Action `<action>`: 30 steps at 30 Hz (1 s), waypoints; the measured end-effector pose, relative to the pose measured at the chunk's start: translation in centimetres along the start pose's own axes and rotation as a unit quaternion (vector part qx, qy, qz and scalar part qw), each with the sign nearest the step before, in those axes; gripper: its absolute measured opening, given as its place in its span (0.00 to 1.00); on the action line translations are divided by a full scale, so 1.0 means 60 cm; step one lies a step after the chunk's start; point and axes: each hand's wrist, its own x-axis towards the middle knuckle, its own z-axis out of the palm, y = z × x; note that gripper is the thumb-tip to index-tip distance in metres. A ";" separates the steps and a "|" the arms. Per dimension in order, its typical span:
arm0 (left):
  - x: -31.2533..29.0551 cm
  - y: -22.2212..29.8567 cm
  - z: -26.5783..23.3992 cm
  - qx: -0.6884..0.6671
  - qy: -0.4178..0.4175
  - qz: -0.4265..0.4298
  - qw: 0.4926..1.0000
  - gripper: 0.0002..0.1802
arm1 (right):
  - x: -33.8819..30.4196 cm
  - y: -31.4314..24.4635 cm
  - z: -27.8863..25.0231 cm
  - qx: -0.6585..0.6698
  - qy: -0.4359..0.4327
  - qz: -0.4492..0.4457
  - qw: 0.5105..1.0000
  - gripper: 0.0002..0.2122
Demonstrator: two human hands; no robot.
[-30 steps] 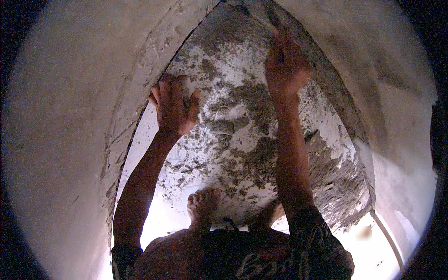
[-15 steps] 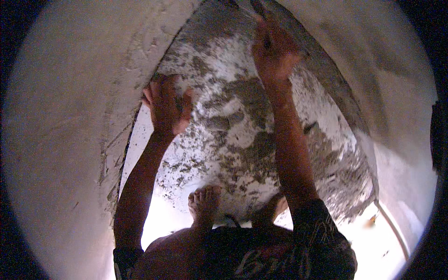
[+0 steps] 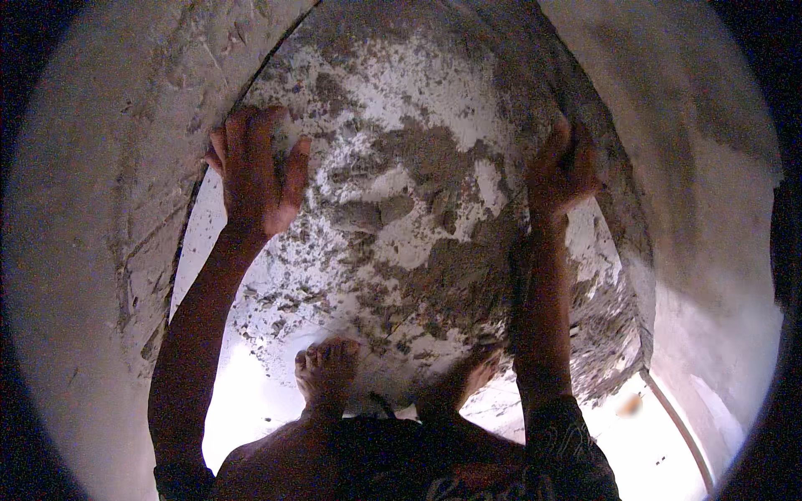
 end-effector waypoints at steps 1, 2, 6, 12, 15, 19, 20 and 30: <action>0.000 -0.001 0.006 0.007 0.006 -0.003 1.000 0.24 | 0.011 -0.009 0.011 0.013 0.006 -0.004 1.000 0.11; -0.004 -0.006 0.013 0.014 0.012 -0.006 1.000 0.24 | 0.022 -0.023 0.018 0.026 0.010 -0.002 1.000 0.11; -0.014 -0.009 0.010 -0.010 0.004 -0.016 1.000 0.24 | 0.019 -0.007 0.001 0.054 0.037 -0.085 0.994 0.09; -0.011 -0.016 0.005 -0.017 -0.005 -0.029 0.999 0.25 | 0.069 -0.078 0.031 -0.019 -0.044 -0.066 0.997 0.08; -0.008 -0.004 0.000 0.002 -0.007 -0.011 1.000 0.25 | 0.049 -0.045 0.023 0.085 0.024 -0.038 0.995 0.09; -0.001 -0.007 0.008 -0.008 -0.005 -0.005 1.000 0.25 | 0.129 -0.138 0.042 0.177 -0.029 -0.044 0.983 0.11; -0.001 -0.005 0.011 -0.016 0.004 -0.002 1.000 0.25 | 0.141 -0.141 0.036 0.194 -0.045 -0.045 0.979 0.12; -0.004 -0.003 0.002 0.023 -0.025 -0.010 0.999 0.27 | 0.091 -0.103 -0.049 0.179 -0.280 0.321 0.887 0.20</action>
